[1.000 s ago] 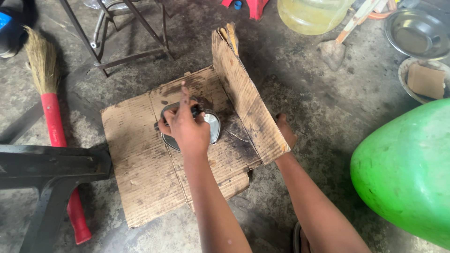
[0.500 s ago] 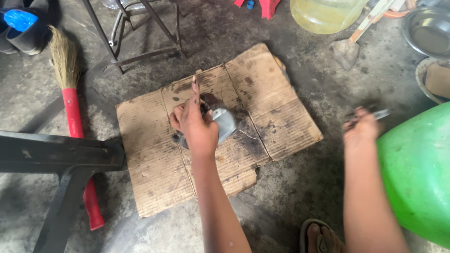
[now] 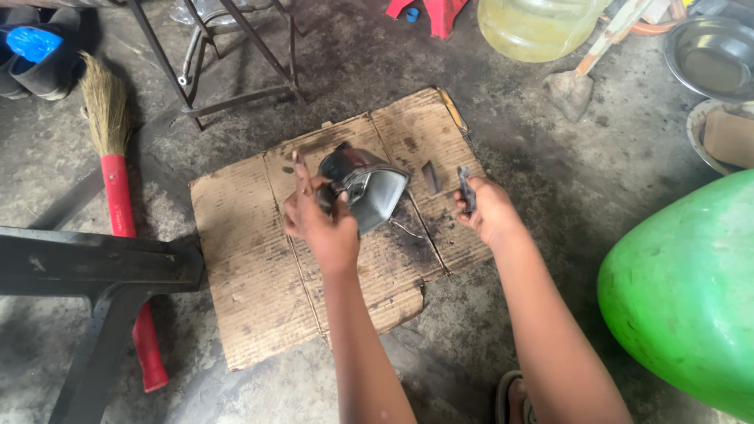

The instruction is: The person cleans a small, dark metal part by scrubbing it with a white abrasive block on a piece of cardboard. They then wipe the part with a patterned cloth to remove residue and inspect the cleaned surface.

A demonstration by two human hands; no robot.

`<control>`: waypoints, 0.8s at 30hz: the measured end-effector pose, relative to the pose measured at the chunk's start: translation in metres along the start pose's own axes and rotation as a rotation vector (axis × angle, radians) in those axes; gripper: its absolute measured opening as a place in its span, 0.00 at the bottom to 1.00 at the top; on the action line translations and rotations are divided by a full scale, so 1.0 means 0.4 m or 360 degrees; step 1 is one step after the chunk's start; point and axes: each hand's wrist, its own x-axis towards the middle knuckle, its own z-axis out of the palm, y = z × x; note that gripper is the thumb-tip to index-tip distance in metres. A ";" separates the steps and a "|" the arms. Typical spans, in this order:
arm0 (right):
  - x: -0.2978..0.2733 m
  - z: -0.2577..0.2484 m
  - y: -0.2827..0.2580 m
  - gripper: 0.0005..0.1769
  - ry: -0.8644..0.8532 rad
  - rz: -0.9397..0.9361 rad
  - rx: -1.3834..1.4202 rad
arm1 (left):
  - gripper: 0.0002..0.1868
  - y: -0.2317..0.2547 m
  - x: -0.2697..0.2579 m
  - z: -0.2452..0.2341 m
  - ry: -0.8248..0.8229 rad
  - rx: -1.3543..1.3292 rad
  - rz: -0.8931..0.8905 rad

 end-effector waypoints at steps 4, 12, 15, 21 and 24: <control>-0.021 0.045 -0.005 0.07 -0.0114 -0.0227 -0.0207 | 0.48 -0.011 -0.011 -0.041 0.0066 0.0073 -0.0050; -0.094 0.104 0.061 0.07 -0.0125 -0.0198 -0.0034 | 0.45 0.065 -0.030 -0.032 0.0017 -0.0087 -0.0413; -0.103 0.096 0.071 0.12 -0.0245 -0.0050 0.0253 | 0.41 0.054 -0.030 -0.015 0.0075 0.0005 -0.0241; -0.113 0.084 0.037 0.14 -0.0299 -0.0122 0.0365 | 0.29 0.014 -0.025 -0.012 0.0083 0.0053 -0.0146; -0.140 0.090 0.023 0.10 -0.0298 -0.0202 0.0336 | 0.27 0.018 -0.022 -0.016 0.0066 0.0025 -0.0116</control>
